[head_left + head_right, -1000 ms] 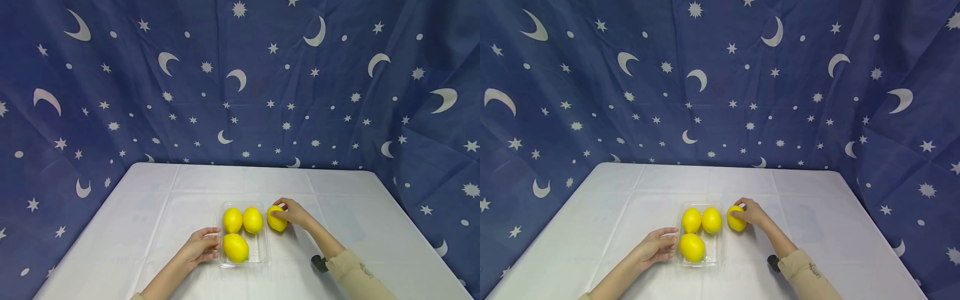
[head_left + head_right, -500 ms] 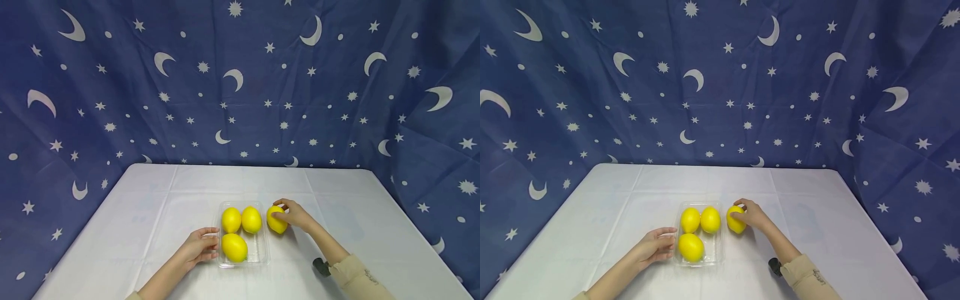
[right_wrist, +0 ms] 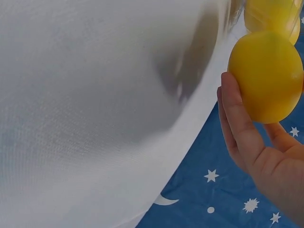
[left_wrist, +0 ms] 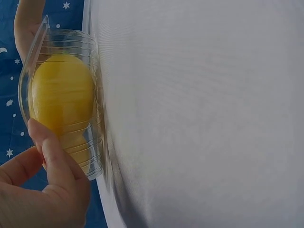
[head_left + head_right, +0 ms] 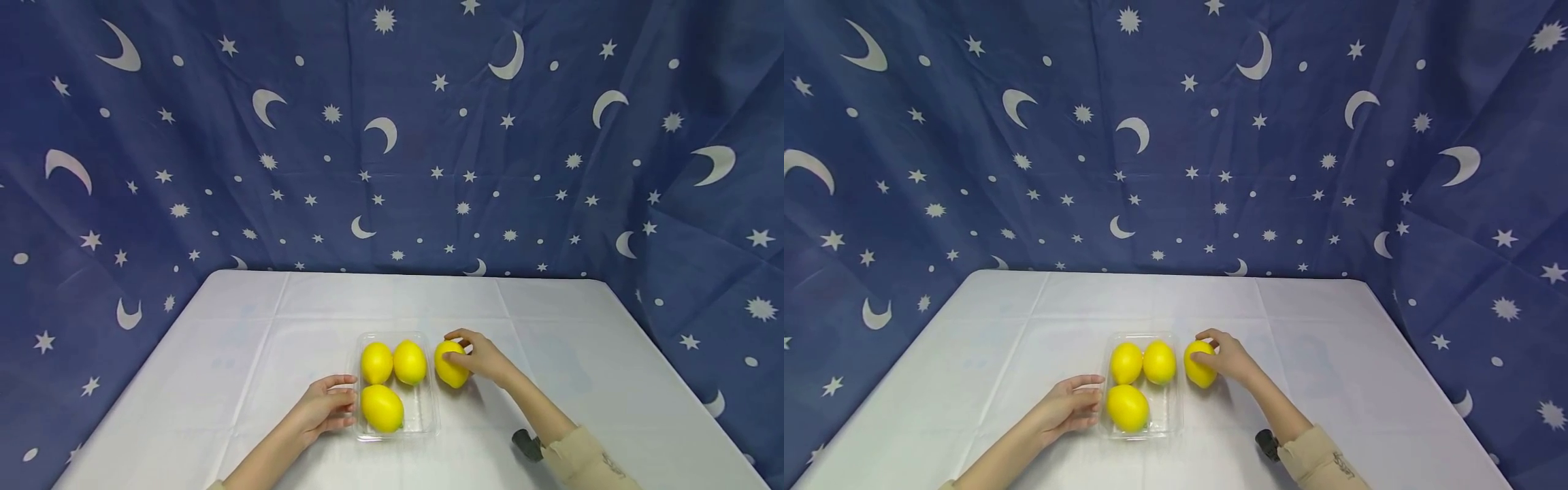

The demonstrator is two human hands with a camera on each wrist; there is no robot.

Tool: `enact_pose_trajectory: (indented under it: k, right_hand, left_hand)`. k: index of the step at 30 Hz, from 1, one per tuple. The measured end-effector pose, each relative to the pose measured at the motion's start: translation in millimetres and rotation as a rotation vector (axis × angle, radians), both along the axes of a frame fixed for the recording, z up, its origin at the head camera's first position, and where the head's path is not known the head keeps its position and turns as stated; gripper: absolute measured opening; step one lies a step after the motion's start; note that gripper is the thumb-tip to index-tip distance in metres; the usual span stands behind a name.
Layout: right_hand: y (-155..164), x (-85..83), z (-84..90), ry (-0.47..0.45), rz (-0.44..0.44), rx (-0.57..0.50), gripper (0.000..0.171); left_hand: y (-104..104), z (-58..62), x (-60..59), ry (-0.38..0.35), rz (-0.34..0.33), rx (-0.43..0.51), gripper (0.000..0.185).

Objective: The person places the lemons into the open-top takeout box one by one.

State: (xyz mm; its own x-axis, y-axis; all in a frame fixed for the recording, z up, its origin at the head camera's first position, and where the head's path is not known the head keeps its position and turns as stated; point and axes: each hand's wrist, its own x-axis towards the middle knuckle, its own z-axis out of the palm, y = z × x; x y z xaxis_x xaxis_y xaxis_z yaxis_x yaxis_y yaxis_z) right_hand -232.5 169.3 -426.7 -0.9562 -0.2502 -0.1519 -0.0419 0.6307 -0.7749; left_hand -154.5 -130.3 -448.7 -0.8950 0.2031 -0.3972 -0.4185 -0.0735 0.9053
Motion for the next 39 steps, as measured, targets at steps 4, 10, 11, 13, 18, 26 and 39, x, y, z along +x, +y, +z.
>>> enact_pose_trajectory:
  k: [4, 10, 11, 13, 18, 26, 39]
  right_hand:
    - [0, 3.4, 2.1, 0.004, -0.015, -0.011, 0.046]
    - [0, 8.6, 6.0, 0.024, -0.028, -0.021, 0.045]
    - [0, 9.3, 6.7, 0.028, -0.033, -0.023, 0.044]
    - [0, 10.5, 7.6, 0.036, -0.037, -0.026, 0.043]
    - [-1, 14.6, 10.0, 0.048, -0.051, -0.037, 0.042]
    - [-5, 24.4, 17.0, 0.079, -0.038, -0.061, 0.041]
    - [-17, 33.5, 21.6, 0.085, 0.009, -0.092, 0.04]
  left_hand:
    - [-1, -0.8, 0.1, -0.002, -0.002, -0.003, 0.047]
    - [-3, -2.3, -0.7, -0.015, -0.012, 0.015, 0.049]
    - [-3, -2.5, -1.0, -0.017, -0.014, 0.019, 0.049]
    - [-3, -2.5, -1.6, -0.019, -0.017, 0.026, 0.05]
    - [-3, -2.1, -1.8, -0.018, -0.029, 0.041, 0.049]
    - [-3, -2.7, -0.8, -0.013, -0.035, 0.054, 0.049]
    - [-2, -2.0, -0.1, -0.014, -0.025, 0.068, 0.049]
